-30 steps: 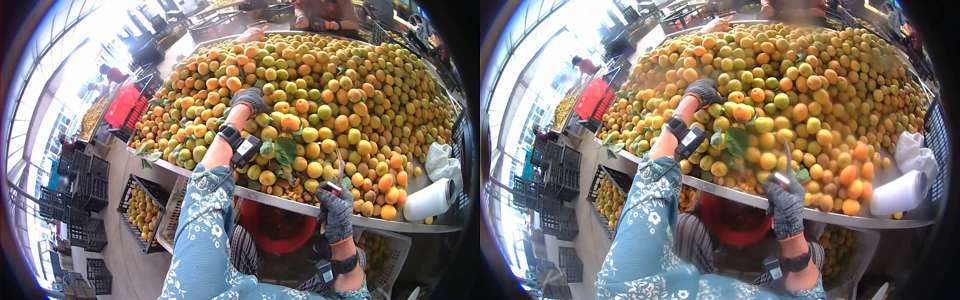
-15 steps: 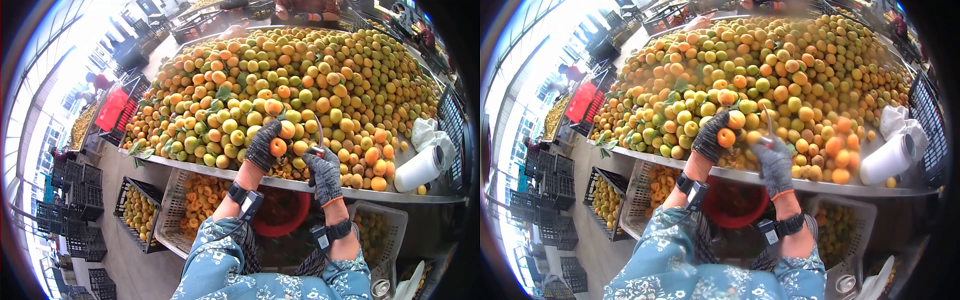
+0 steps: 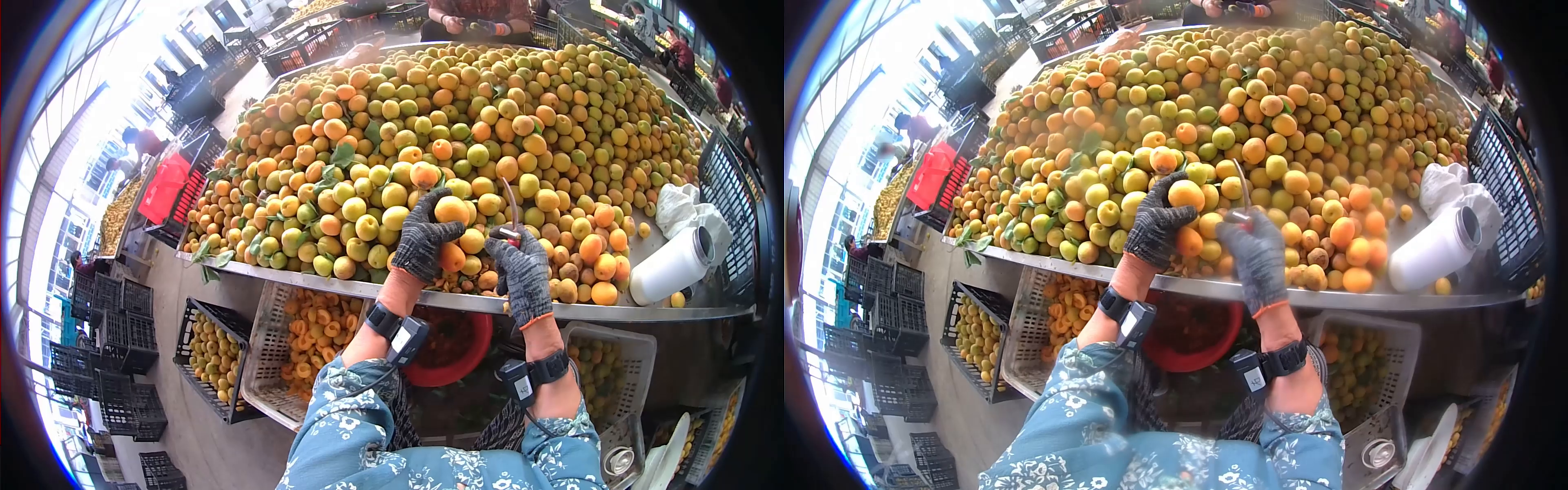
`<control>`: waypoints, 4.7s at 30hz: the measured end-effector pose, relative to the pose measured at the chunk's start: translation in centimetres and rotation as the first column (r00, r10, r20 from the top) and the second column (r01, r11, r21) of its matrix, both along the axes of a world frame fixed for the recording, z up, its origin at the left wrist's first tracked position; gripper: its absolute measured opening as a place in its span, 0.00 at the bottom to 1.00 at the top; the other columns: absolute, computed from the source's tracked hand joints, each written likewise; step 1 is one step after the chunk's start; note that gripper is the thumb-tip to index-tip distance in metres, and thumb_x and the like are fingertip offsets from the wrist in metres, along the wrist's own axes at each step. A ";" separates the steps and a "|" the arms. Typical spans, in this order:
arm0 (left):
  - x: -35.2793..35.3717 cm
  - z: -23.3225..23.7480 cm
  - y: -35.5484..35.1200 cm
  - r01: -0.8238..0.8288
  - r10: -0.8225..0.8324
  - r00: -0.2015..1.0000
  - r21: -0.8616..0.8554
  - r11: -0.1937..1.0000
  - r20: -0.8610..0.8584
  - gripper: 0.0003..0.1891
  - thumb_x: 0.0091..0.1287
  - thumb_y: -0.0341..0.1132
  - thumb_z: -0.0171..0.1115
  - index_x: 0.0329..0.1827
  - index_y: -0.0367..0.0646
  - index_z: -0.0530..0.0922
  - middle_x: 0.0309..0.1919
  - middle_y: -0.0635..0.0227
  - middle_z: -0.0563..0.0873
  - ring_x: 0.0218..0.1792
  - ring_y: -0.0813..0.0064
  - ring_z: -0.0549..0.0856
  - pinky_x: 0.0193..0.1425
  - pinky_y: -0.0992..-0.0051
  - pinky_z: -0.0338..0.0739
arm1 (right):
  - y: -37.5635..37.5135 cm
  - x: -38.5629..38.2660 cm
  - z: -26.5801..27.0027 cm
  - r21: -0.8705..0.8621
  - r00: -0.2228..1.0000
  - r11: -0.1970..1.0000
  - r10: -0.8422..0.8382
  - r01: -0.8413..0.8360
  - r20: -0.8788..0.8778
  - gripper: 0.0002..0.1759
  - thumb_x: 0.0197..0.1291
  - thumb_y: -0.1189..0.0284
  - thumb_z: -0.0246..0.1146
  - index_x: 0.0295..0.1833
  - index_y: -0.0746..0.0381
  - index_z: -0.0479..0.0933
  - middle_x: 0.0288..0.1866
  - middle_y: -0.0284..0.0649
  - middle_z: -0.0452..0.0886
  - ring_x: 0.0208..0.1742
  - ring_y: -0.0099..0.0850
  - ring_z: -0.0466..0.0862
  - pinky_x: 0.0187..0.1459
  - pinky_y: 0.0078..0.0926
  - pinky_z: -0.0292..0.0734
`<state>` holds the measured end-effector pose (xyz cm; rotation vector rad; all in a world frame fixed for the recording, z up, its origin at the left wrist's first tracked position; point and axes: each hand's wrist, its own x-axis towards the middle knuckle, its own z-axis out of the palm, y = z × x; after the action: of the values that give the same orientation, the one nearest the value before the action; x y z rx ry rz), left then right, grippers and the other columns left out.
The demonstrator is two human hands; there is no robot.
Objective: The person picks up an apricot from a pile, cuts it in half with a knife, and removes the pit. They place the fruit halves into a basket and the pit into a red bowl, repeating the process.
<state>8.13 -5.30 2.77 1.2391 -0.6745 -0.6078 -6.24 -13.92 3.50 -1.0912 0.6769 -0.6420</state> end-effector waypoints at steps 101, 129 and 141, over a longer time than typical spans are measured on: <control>-2.9 0.6 -1.0 0.124 -0.112 0.955 0.026 0.992 -0.275 0.17 0.70 0.47 0.60 0.49 0.42 0.80 0.39 0.72 0.82 0.41 0.82 0.78 0.47 0.80 0.74 | 3.1 -1.0 -0.8 -0.801 0.887 0.563 -0.237 -0.206 -0.395 0.18 0.67 0.63 0.58 0.57 0.63 0.76 0.32 0.49 0.84 0.33 0.46 0.85 0.36 0.37 0.78; -1.7 -0.9 -0.6 0.148 -0.097 0.867 0.066 0.987 -0.489 0.19 0.67 0.47 0.58 0.55 0.46 0.77 0.28 0.69 0.81 0.16 0.76 0.78 0.14 0.80 0.71 | -0.9 -1.5 0.8 -0.279 0.996 0.960 0.048 -0.026 0.070 0.21 0.50 0.75 0.73 0.51 0.63 0.78 0.32 0.28 0.79 0.29 0.15 0.75 0.30 0.12 0.70; -3.3 -0.7 -0.1 0.326 -0.304 0.734 -0.078 0.942 -0.607 0.19 0.65 0.40 0.58 0.56 0.39 0.78 0.42 0.67 0.84 0.40 0.77 0.85 0.43 0.79 0.81 | -0.2 -1.5 0.6 -0.091 0.946 0.984 0.174 -0.155 0.275 0.24 0.48 0.73 0.69 0.54 0.63 0.77 0.30 0.33 0.80 0.16 0.17 0.72 0.18 0.12 0.67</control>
<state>4.82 -5.36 2.08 0.8723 -0.3144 -1.2506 -7.78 -14.12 4.06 -1.0804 0.3153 -0.6641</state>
